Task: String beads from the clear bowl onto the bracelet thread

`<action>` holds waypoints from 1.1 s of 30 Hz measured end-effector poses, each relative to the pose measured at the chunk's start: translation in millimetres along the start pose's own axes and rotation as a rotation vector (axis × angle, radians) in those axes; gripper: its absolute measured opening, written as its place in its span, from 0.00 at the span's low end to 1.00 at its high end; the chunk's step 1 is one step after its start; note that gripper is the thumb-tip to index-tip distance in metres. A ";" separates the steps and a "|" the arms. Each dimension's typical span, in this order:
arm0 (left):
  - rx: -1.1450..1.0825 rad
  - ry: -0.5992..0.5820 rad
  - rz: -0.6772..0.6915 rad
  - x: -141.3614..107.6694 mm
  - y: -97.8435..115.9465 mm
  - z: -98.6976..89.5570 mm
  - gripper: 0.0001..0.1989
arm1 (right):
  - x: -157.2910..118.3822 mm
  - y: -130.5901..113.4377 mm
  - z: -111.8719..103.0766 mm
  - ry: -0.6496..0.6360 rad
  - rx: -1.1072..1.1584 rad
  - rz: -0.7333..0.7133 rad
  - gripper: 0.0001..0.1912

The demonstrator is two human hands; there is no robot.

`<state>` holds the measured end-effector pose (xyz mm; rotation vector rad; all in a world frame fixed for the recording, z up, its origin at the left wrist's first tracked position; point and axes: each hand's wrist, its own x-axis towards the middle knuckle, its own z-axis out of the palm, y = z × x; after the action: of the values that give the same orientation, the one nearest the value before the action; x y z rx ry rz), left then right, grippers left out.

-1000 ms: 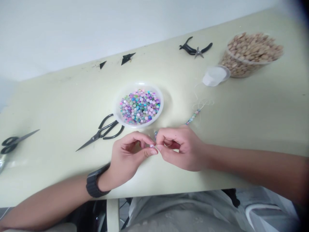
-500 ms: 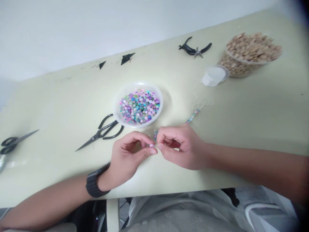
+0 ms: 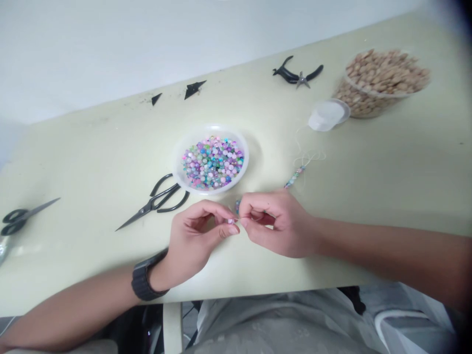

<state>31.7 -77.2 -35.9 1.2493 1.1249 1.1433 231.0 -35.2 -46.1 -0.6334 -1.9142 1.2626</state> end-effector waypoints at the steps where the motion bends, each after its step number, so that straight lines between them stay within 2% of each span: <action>1: 0.000 0.000 -0.003 0.0 0.1 0.1 0.08 | 0.1 0.1 0.1 0.001 -0.002 -0.002 0.09; 16: -0.041 -0.004 -0.028 1.3 -4.3 -1.7 0.12 | -0.9 -1.4 0.2 0.005 0.018 -0.002 0.07; 33: -0.013 -0.015 -0.010 -0.5 -1.5 -0.8 0.08 | -0.3 0.5 -0.1 0.002 -0.019 -0.022 0.08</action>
<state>30.9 -77.6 -37.3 1.2392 1.1092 1.1307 231.3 -35.1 -46.7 -0.6212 -1.9282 1.2311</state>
